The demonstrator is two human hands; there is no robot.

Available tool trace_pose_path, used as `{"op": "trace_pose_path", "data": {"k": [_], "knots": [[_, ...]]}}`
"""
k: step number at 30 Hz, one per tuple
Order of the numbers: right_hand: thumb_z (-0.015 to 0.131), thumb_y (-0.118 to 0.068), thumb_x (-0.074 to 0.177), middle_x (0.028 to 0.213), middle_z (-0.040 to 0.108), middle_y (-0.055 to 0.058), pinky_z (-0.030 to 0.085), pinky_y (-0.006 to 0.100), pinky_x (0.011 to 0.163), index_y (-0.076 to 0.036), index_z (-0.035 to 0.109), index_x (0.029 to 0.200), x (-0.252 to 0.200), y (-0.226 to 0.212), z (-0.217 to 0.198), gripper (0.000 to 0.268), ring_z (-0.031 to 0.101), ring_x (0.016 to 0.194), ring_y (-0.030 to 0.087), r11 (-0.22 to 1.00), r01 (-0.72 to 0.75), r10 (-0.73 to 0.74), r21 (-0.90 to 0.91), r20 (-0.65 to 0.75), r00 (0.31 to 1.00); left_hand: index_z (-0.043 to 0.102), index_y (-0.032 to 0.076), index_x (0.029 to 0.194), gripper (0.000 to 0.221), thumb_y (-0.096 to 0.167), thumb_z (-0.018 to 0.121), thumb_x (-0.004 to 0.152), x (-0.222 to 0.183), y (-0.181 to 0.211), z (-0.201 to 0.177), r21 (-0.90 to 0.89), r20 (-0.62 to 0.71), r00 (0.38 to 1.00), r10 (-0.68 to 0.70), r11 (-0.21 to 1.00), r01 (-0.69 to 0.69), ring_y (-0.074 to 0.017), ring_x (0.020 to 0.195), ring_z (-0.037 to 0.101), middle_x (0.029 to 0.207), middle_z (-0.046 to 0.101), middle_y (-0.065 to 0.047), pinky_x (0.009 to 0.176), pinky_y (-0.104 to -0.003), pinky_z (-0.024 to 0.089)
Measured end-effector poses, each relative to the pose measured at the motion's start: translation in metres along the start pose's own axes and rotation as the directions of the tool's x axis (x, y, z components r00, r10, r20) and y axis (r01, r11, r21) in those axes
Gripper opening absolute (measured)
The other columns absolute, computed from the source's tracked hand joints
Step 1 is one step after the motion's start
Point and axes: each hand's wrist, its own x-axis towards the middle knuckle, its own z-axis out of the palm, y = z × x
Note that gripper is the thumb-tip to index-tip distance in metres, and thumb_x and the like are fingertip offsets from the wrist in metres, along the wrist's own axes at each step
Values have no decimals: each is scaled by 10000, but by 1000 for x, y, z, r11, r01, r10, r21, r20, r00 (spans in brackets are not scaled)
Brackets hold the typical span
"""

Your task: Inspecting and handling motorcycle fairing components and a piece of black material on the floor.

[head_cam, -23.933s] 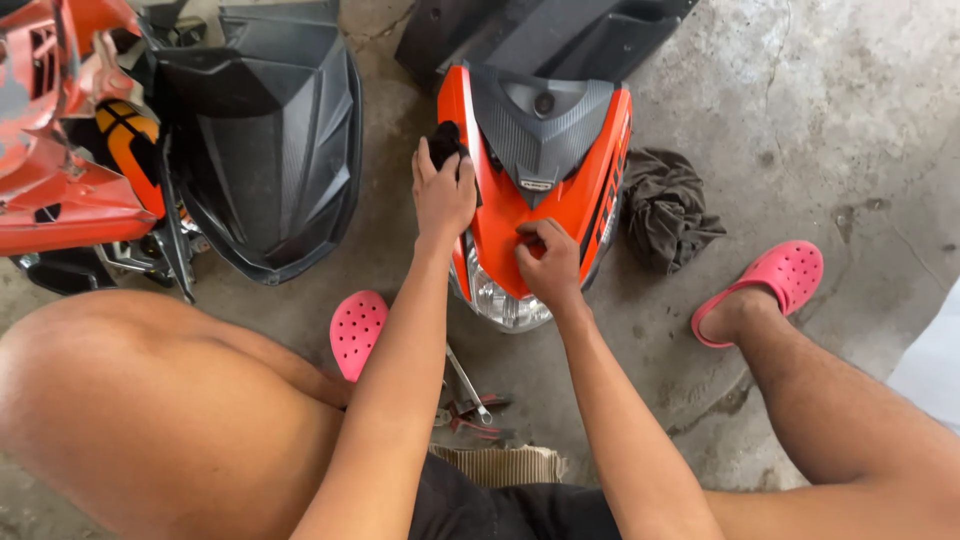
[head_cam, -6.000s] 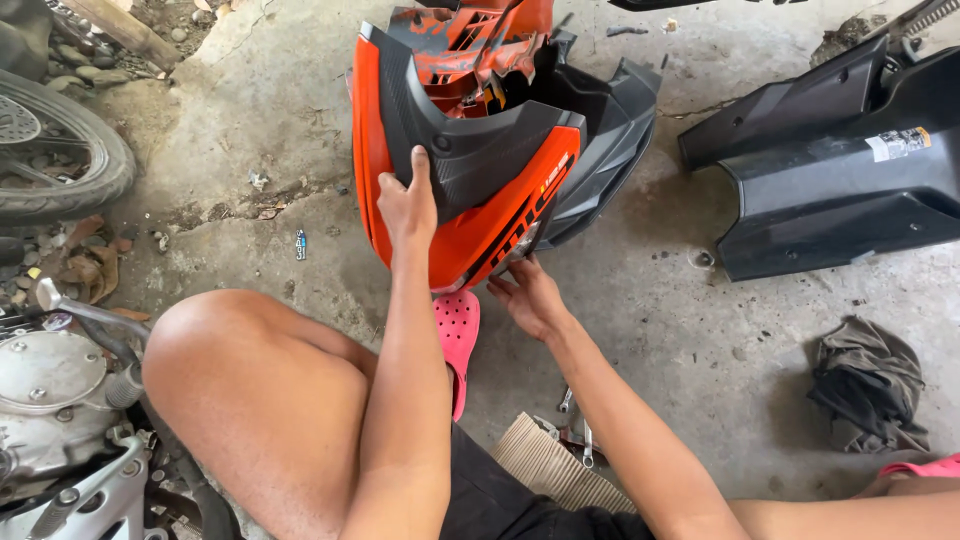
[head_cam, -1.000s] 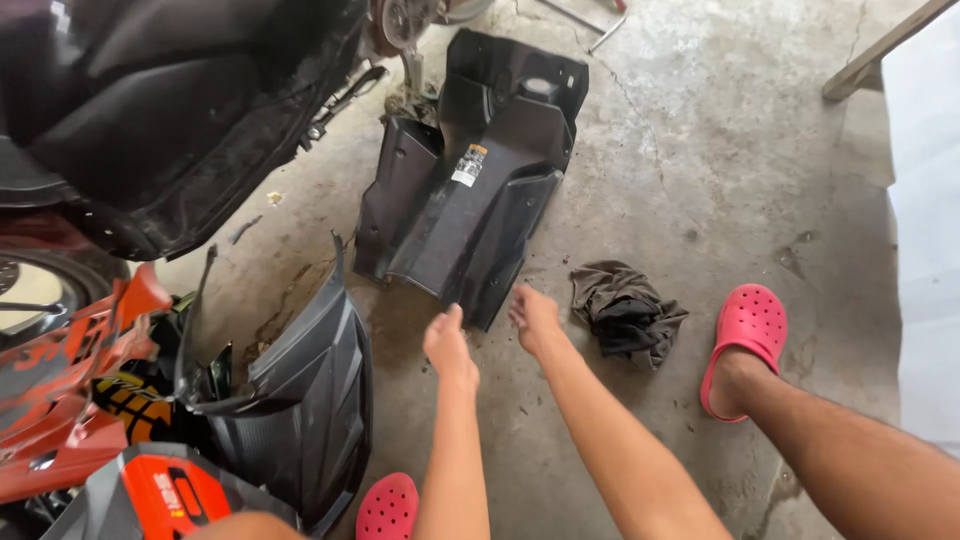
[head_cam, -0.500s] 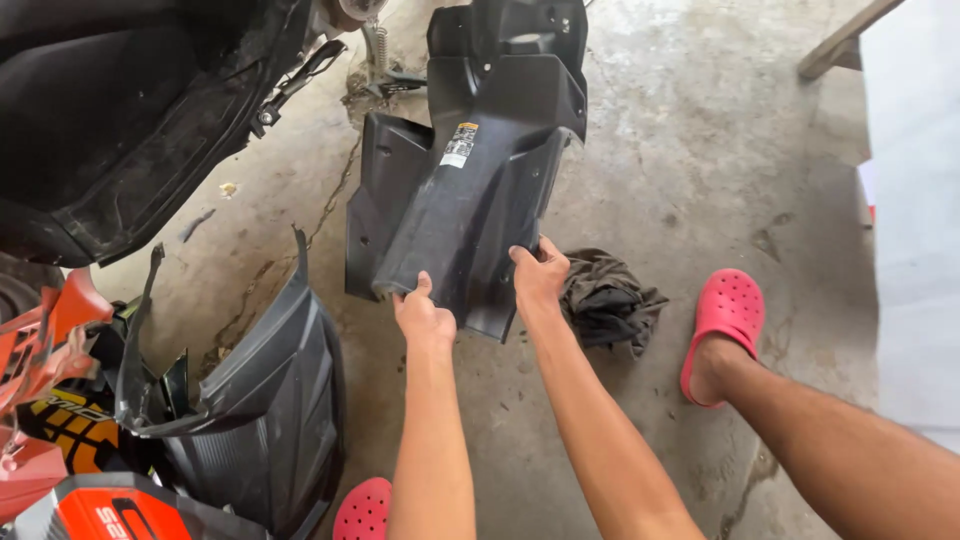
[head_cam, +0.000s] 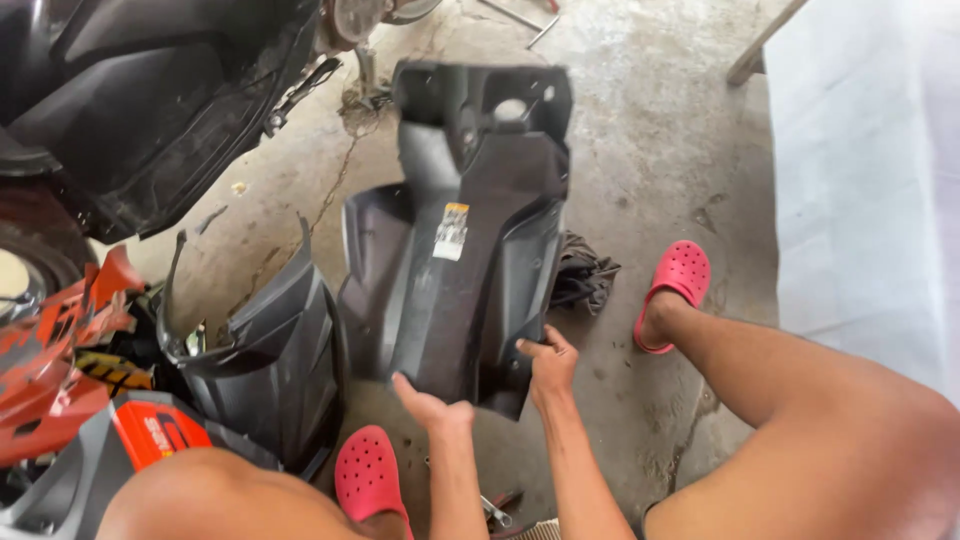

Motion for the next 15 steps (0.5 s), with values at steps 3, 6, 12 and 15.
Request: {"op": "trace_pose_path", "data": {"k": [3,6,12,15], "knots": [[613,224,742,960,745,139,488,292,807,82,744,1135,-44,-25,-10,438,624,801,199,995,-74,57,71,217,975,569,155,1383,604,556,399,964,33,-2,-39,159,-17,999,-47,986,50,-146,1250,571,1438,601,8,1096,-321,389],[600,182,769,1105,750,165,514,300,921,90,688,1277,-16,-28,-31,524,666,924,211,988,-115,48,103,503,863,556,150,1416,651,572,395,947,36,-5,-41,133,33,998,-47,990,42,-186,1303,567,1476,591,-19,1128,-351,387],[642,-123,752,1073,784,39,542,331,862,-140,776,1118,107,-23,-50,390,714,981,240,607,271,-341,-747,63,938,526,107,1411,614,519,388,978,37,20,-31,103,140,987,79,990,-94,-177,1261,598,1446,599,-35,1089,-312,443],[828,-213,718,1621,179,229,406,672,1043,-289,430,1518,121,-52,-13,897,314,1386,506,-3,253,-287,-968,243,926,534,71,1363,550,465,389,1007,37,27,-30,96,195,968,156,979,-178,-187,1202,621,1390,624,-50,1049,-318,477]]}}
